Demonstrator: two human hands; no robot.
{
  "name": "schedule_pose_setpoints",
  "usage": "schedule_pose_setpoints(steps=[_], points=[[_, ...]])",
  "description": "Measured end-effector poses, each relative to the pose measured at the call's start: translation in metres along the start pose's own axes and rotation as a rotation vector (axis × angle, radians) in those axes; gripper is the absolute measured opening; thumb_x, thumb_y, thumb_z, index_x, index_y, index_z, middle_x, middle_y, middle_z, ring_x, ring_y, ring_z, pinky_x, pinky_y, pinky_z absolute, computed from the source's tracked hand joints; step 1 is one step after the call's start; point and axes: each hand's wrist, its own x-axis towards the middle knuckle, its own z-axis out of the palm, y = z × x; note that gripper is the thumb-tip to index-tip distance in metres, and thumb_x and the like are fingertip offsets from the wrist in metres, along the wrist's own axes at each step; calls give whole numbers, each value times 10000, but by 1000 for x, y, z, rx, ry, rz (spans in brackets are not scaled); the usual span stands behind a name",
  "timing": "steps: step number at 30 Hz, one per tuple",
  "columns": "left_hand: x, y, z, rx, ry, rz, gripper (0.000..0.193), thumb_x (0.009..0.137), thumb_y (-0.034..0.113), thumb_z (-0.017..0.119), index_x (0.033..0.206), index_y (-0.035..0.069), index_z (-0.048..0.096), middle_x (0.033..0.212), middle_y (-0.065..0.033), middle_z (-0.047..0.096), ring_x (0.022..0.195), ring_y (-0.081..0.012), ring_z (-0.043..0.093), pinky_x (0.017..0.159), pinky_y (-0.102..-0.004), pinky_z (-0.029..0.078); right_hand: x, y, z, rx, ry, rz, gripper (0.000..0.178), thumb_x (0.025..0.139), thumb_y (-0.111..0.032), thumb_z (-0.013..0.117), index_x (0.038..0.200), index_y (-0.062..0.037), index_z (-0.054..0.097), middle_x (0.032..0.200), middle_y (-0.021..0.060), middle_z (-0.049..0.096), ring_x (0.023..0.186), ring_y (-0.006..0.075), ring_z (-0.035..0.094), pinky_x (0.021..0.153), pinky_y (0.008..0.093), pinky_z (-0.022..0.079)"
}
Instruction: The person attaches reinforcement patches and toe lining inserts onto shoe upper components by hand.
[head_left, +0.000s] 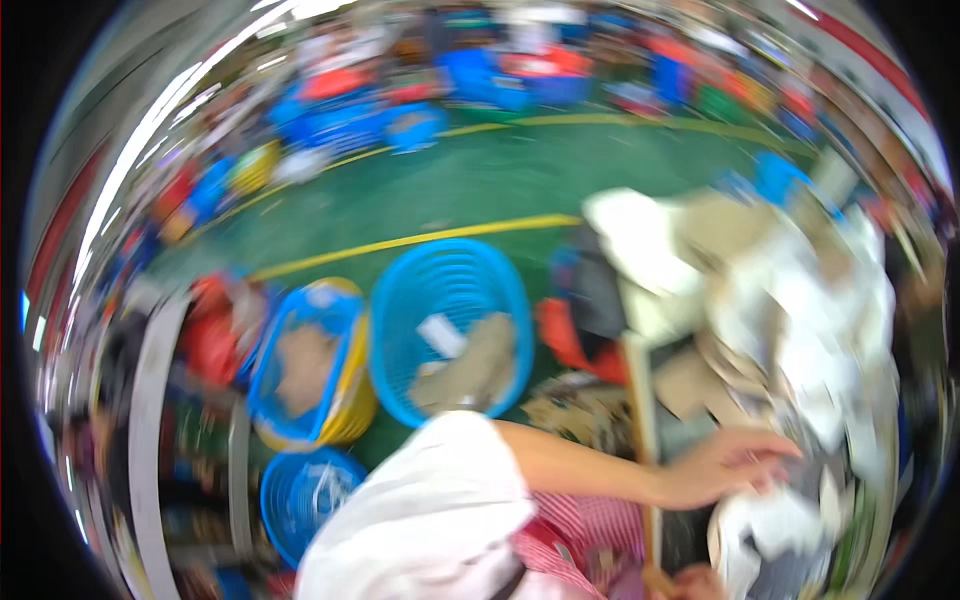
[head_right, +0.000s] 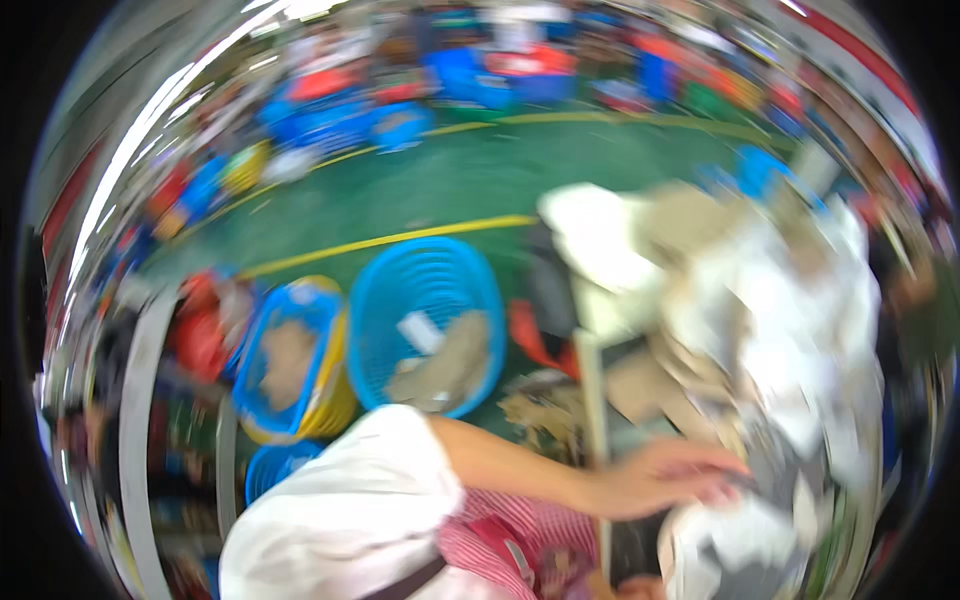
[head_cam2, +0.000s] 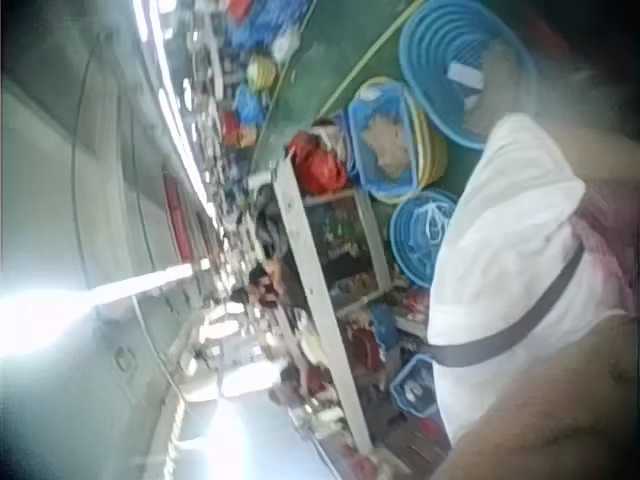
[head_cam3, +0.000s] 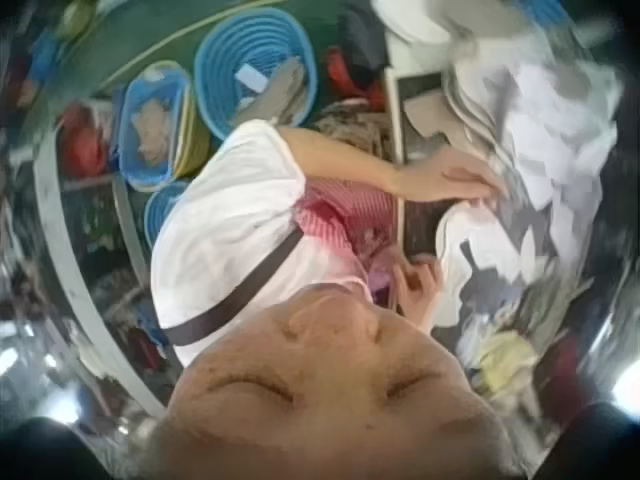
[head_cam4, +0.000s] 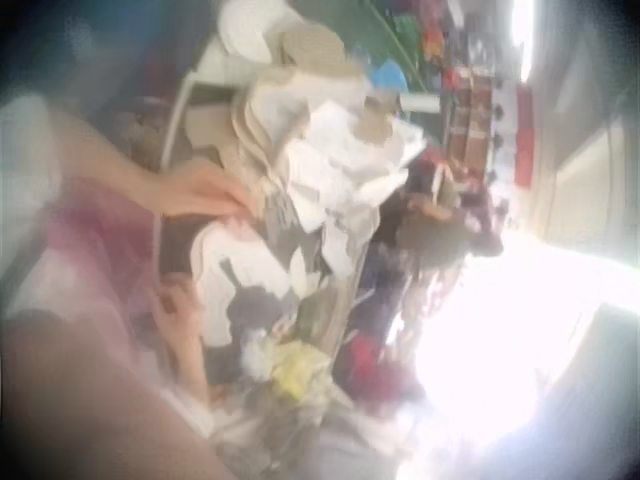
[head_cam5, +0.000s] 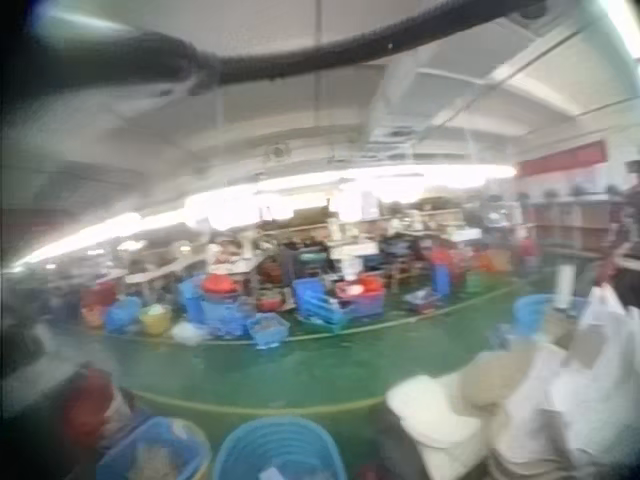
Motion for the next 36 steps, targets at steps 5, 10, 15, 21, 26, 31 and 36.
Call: schedule_pose_setpoints(steps=[5, 10, 15, 21, 26, 31, 36], points=[[-24, -10, -5, 1223, -705, 730, 399, 716, 88, 688, 1106, 26, 637, 1051, -154, 648, 854, -269, 646, 672, -317, 545, -13, 31, -7, 439, 161, 477, 158, 842, -124, 689, 787, -10, 594, 634, 74, 561, 550, 135, 530, 485, 282, 377], [-9, -3, 16, 723, -611, -314, 411, 765, 88, 742, 1151, 18, 619, 950, -122, 657, 768, -131, 637, 650, -254, 519, -40, 42, -19, 370, 388, 316, 72, 861, -57, 642, 826, -7, 604, 684, 64, 554, 577, 127, 501, 518, 271, 380], [25, -17, 28, 714, -587, -304, 366, 801, 26, 705, 1153, 37, 604, 812, -50, 647, 634, -82, 587, 580, -235, 475, -25, 76, -37, 356, 580, 217, 75, 847, -60, 657, 816, -8, 613, 826, 59, 578, 620, 121, 511, 535, 262, 401], [66, -60, 23, 971, -738, -339, 294, 845, 48, 634, 1124, 73, 542, 742, -40, 590, 564, -98, 555, 521, -243, 435, -11, 116, -31, -73, 576, 343, 144, 814, -131, 679, 727, -24, 637, 834, 50, 571, 586, 180, 573, 542, 298, 450], [69, -68, 25, 1031, -733, -305, 300, 850, 42, 625, 1136, 75, 540, 741, -52, 592, 564, -127, 573, 525, -267, 449, -11, 123, -31, -86, 588, 383, 183, 808, -165, 675, 703, -22, 631, 822, 48, 568, 581, 206, 580, 536, 320, 457], [72, -75, 24, 1087, -798, -226, 336, 842, 38, 626, 1160, 76, 527, 736, -72, 586, 582, -169, 589, 549, -294, 464, -26, 127, -49, -52, 619, 368, 148, 758, -49, 677, 649, -15, 583, 820, 61, 570, 615, 176, 596, 556, 304, 466], [71, -74, 17, 1121, -815, -211, 371, 828, 29, 622, 1180, 82, 519, 737, -82, 586, 617, -198, 600, 586, -311, 473, -58, 75, -85, 515, 329, 254, 136, 746, -17, 684, 856, -46, 609, 1025, 104, 602, 895, 223, 637, 764, 324, 517]])
